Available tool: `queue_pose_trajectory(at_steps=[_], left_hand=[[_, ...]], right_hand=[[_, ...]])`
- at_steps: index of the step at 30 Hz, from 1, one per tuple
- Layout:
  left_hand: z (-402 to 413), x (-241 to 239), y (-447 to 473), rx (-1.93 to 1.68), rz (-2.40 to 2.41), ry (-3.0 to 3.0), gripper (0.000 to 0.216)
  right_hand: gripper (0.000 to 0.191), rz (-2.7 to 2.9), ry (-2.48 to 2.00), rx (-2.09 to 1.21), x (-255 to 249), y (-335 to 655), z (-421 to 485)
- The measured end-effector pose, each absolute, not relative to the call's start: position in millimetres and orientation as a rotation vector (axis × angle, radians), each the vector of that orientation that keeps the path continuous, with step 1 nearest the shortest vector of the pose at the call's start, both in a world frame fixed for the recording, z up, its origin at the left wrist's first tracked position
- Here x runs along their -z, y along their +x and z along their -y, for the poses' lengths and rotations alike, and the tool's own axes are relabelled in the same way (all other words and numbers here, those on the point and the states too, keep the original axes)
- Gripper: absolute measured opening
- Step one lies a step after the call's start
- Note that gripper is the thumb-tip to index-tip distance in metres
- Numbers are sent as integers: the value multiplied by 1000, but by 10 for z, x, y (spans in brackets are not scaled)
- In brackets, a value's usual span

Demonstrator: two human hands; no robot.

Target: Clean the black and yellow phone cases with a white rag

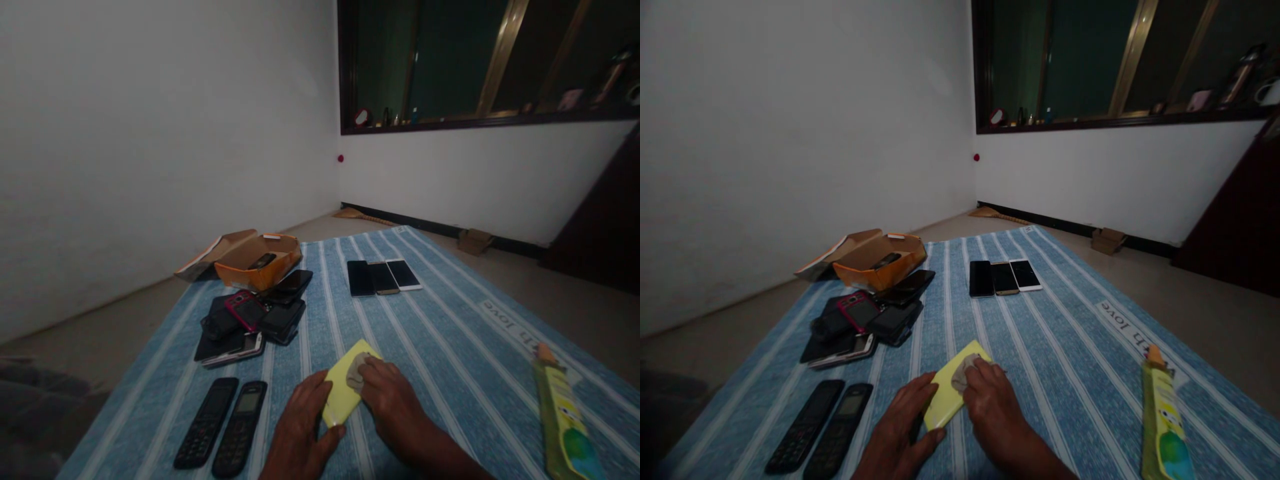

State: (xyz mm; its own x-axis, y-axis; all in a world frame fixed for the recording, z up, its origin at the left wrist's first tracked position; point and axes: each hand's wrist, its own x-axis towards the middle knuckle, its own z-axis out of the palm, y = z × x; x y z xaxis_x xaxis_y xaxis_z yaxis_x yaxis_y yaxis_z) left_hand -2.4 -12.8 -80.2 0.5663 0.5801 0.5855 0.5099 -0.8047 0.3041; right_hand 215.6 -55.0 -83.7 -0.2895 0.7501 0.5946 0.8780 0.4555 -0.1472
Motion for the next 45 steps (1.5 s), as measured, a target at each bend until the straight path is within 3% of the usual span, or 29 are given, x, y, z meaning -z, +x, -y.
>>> queue_pose_trajectory(at_steps=[6,14,25,35,45], left_hand=[[131,805,-35,-1089,-925,2711,49],[122,721,-10,-1056,-916,2706,46],[119,760,-13,-996,-995,2731,48],[112,801,-47,-992,-962,2717,59],[139,725,-6,-1068,-944,2701,50]], right_hand=[[27,2057,-1405,371,891,2190,529],[19,2075,-1169,479,913,1981,570],[24,2090,-1085,370,989,1820,582],[20,2160,-1097,128,619,2004,587],[23,2039,-1164,165,604,2230,494]])
